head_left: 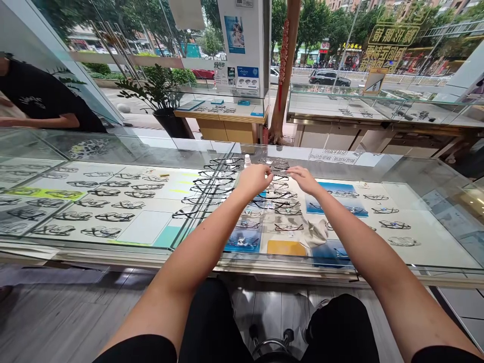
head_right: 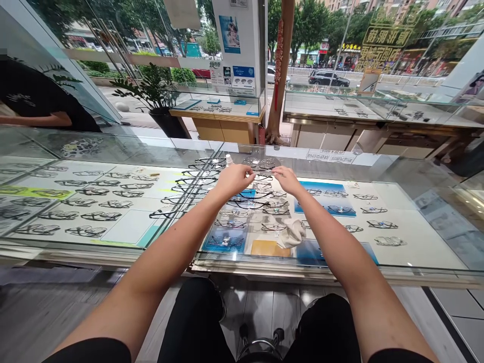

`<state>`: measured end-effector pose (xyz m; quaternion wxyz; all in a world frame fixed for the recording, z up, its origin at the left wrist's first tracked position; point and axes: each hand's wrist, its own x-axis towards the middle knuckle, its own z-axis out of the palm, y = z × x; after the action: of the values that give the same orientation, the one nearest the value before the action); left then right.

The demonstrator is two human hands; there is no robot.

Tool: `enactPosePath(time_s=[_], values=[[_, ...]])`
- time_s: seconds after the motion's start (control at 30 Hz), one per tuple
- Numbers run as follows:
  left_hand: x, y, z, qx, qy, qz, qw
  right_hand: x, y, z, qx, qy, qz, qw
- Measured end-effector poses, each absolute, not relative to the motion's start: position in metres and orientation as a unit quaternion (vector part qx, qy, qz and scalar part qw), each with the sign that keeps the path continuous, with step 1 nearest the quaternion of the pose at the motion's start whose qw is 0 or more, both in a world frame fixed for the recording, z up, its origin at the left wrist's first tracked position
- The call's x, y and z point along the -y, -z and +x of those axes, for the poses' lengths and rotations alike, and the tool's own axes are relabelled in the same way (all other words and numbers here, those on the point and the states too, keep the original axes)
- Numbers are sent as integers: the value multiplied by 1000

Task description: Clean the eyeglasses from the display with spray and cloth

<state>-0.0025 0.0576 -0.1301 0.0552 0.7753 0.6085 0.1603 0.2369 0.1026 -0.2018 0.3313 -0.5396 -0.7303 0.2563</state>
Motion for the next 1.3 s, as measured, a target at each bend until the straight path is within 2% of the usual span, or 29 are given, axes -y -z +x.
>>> enactPosePath(time_s=[0.27, 0.43, 0.8, 1.13, 1.3], values=[[-57, 131, -5, -604, -176, 776, 47, -97, 175, 253, 723, -266, -472, 429], [-57, 129, -5, -599, -205, 773, 48, -81, 155, 249, 746, -209, -429, 464], [-53, 130, -4, -521, -389, 759, 45, -26, 117, 220, 783, -110, -337, 512], [-52, 131, 0, -481, -465, 735, 104, -20, 114, 215, 772, -114, -326, 533], [-53, 131, 1, -438, -518, 708, 197, -24, 126, 209, 720, -120, -379, 570]])
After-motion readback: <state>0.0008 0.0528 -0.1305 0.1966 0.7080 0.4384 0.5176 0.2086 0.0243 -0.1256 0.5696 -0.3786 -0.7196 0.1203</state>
